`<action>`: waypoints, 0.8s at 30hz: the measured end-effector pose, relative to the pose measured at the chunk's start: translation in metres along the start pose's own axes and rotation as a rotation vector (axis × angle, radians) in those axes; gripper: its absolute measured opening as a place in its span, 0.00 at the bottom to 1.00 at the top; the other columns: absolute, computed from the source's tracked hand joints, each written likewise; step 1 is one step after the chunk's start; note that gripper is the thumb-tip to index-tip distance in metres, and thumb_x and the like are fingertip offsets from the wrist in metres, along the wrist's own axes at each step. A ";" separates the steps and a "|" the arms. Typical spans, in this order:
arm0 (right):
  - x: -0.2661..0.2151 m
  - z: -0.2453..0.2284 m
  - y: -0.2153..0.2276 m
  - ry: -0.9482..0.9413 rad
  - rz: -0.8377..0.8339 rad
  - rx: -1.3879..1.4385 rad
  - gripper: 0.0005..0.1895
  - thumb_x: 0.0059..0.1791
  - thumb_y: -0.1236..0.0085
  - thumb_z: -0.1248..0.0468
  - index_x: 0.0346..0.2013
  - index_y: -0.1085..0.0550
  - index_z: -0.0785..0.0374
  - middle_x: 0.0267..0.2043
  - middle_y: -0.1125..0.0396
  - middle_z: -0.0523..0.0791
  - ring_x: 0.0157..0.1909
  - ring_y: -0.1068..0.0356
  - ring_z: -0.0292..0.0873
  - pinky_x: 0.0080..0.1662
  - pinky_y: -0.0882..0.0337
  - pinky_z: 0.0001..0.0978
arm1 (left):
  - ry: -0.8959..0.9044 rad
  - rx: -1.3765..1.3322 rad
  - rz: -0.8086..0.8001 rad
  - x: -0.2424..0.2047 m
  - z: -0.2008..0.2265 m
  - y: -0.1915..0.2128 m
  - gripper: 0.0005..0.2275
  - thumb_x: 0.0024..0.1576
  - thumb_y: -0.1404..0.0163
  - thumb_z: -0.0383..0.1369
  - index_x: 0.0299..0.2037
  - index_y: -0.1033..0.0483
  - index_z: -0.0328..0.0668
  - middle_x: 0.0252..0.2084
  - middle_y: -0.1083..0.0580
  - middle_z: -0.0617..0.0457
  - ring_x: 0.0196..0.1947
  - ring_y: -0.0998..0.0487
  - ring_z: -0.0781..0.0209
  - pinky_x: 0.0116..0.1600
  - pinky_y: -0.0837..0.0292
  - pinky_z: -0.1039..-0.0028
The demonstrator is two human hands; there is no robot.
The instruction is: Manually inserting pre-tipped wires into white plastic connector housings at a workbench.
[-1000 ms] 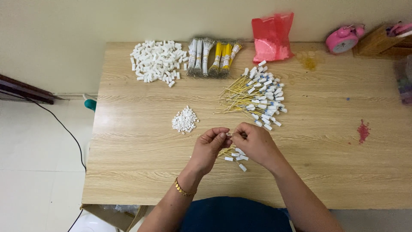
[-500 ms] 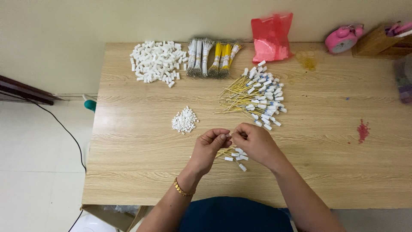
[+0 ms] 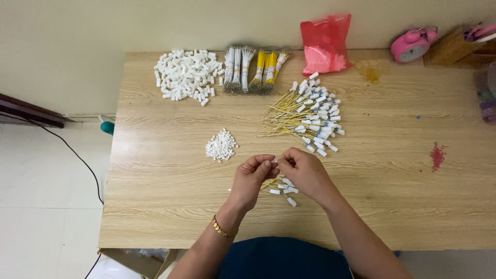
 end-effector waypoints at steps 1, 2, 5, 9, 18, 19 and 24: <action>0.000 0.000 0.000 -0.001 0.000 0.001 0.11 0.49 0.43 0.57 0.36 0.22 0.63 0.28 0.26 0.41 0.29 0.29 0.34 0.34 0.29 0.31 | 0.001 0.001 0.000 0.000 -0.001 0.000 0.08 0.63 0.51 0.26 0.50 0.23 0.31 0.41 0.21 0.49 0.40 0.20 0.63 0.49 0.20 0.71; 0.001 0.000 -0.001 0.003 -0.014 0.003 0.12 0.49 0.42 0.57 0.36 0.22 0.63 0.28 0.26 0.41 0.29 0.29 0.34 0.34 0.29 0.30 | -0.020 0.037 0.006 0.000 0.001 0.001 0.08 0.63 0.51 0.26 0.49 0.23 0.31 0.41 0.21 0.50 0.40 0.20 0.63 0.49 0.21 0.72; 0.003 0.002 -0.005 0.031 -0.046 0.017 0.12 0.50 0.42 0.56 0.38 0.22 0.62 0.28 0.26 0.41 0.29 0.30 0.34 0.35 0.29 0.30 | -0.054 0.087 0.024 0.004 -0.003 0.005 0.07 0.63 0.50 0.26 0.48 0.22 0.31 0.40 0.21 0.51 0.39 0.21 0.65 0.48 0.22 0.74; 0.006 0.012 -0.011 0.021 -0.072 0.065 0.13 0.51 0.42 0.55 0.39 0.21 0.62 0.27 0.28 0.44 0.28 0.34 0.36 0.33 0.31 0.32 | -0.063 0.098 0.059 0.005 -0.005 0.009 0.07 0.63 0.49 0.25 0.47 0.21 0.32 0.38 0.22 0.52 0.37 0.24 0.67 0.46 0.24 0.76; 0.029 0.028 -0.027 0.098 -0.072 -0.073 0.12 0.51 0.41 0.56 0.37 0.21 0.63 0.26 0.28 0.40 0.28 0.31 0.33 0.34 0.30 0.30 | -0.106 0.285 0.093 0.006 -0.003 0.015 0.06 0.62 0.48 0.25 0.45 0.20 0.31 0.36 0.22 0.54 0.37 0.25 0.69 0.45 0.25 0.78; 0.031 0.033 -0.030 0.096 -0.071 -0.074 0.12 0.51 0.41 0.56 0.37 0.21 0.63 0.26 0.28 0.40 0.28 0.31 0.33 0.34 0.30 0.30 | -0.105 0.284 0.092 0.009 -0.007 0.019 0.06 0.62 0.48 0.25 0.45 0.20 0.31 0.36 0.22 0.54 0.37 0.25 0.69 0.45 0.25 0.78; 0.047 0.063 -0.061 0.044 -0.226 0.302 0.13 0.52 0.42 0.58 0.38 0.22 0.67 0.27 0.31 0.42 0.28 0.34 0.33 0.32 0.29 0.30 | -0.075 0.273 0.122 0.022 -0.019 0.039 0.06 0.63 0.49 0.25 0.45 0.20 0.32 0.37 0.21 0.54 0.37 0.23 0.68 0.46 0.24 0.77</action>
Point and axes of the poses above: each hand's wrist, its own x-axis towards the middle knuckle, its own y-axis out of the back of the hand, z = x × y, the point moved 10 cm from there along x, towards the middle knuckle
